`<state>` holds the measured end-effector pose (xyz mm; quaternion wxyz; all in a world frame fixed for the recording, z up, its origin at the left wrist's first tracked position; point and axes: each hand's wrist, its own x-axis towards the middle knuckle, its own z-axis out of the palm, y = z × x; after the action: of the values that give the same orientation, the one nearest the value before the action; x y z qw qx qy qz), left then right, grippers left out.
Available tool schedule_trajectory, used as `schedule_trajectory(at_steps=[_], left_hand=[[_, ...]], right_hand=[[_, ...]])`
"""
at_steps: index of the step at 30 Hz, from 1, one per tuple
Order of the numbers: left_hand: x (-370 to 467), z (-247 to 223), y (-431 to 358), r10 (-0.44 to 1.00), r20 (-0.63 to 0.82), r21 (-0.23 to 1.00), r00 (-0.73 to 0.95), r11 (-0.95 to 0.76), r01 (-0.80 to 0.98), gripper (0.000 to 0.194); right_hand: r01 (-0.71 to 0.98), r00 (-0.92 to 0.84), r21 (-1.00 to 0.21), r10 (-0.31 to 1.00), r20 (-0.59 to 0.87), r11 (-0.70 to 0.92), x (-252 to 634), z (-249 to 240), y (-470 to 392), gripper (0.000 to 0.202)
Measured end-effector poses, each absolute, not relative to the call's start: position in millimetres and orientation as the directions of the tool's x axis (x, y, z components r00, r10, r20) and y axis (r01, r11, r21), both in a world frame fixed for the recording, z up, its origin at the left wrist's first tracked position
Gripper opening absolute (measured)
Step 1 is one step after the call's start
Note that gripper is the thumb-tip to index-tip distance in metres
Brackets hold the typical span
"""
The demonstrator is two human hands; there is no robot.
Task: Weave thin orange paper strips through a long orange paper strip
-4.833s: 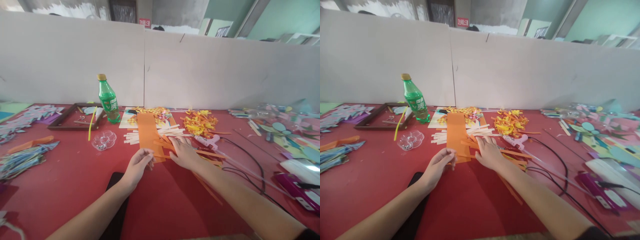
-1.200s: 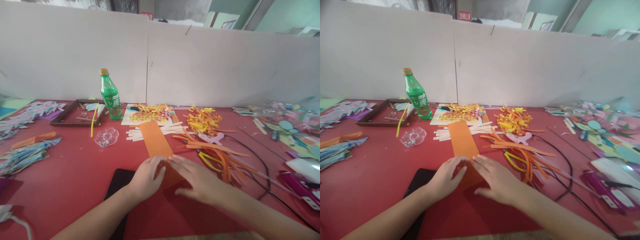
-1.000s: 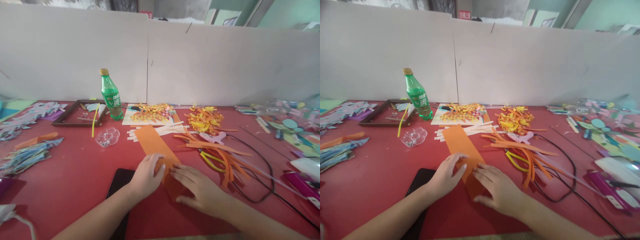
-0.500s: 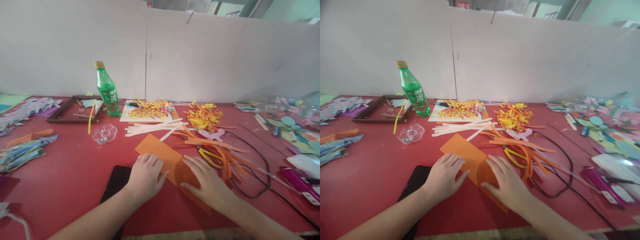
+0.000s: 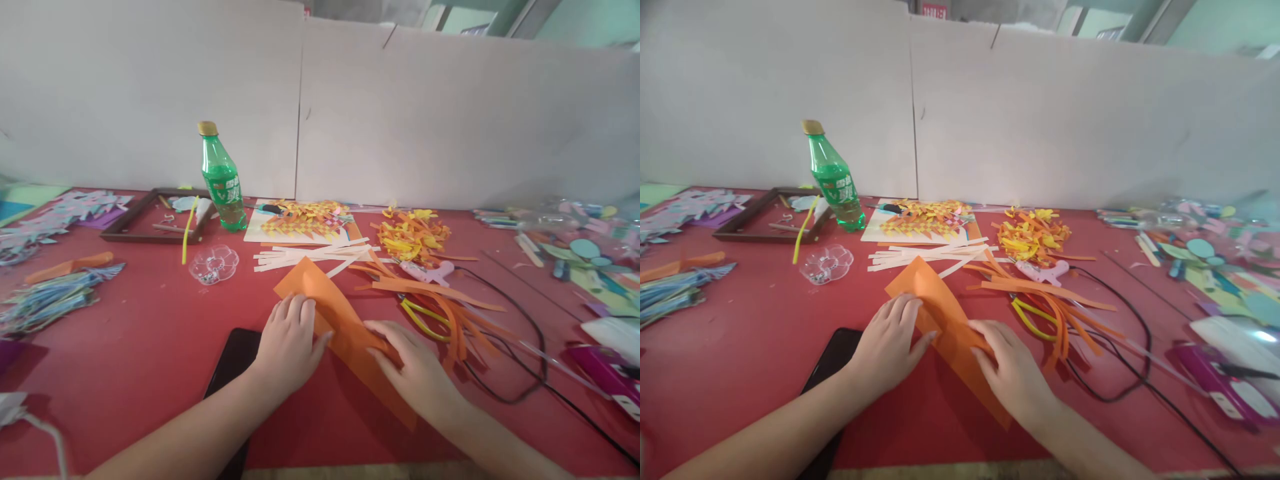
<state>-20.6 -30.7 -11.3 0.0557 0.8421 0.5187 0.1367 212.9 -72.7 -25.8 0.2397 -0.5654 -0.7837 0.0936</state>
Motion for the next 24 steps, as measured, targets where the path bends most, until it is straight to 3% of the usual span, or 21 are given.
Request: schedule_trajectory(at_steps=[3,7,10,14,19,24], left_hand=[[-22,-10,-27,0.879,0.213,0.242,0.426,-0.470,0.849,0.049],[-26,8,-22,0.893,0.256,0.207,0.370,-0.425,0.881,0.033],[-28,21,-27,0.922,0.125,0.182,0.365,-0.383,0.905,0.038],[-29,18,-38,0.886,-0.028,0.133,0.462,-0.455,0.880,0.050],[-39,-3,-18,0.887,0.022,0.124,0.461,-0.460,0.879,0.065],[-52,-8,33,0.866,0.101,0.160,0.490,-0.501,0.851,0.052]], right_hand=[[0.839,-0.227,-0.410,0.915,0.334,0.358,212,-28,-75,0.025],[0.854,-0.132,-0.414,0.900,0.414,0.316,212,-25,-80,0.021],[0.858,-0.014,-0.459,0.904,0.428,0.231,212,-19,-88,0.020],[0.851,0.084,-0.503,0.904,0.419,0.154,214,-17,-102,0.020],[0.860,0.020,-0.476,0.919,0.394,0.186,215,-26,-120,0.019],[0.881,0.024,-0.447,0.928,0.372,0.156,210,-33,-125,0.020]])
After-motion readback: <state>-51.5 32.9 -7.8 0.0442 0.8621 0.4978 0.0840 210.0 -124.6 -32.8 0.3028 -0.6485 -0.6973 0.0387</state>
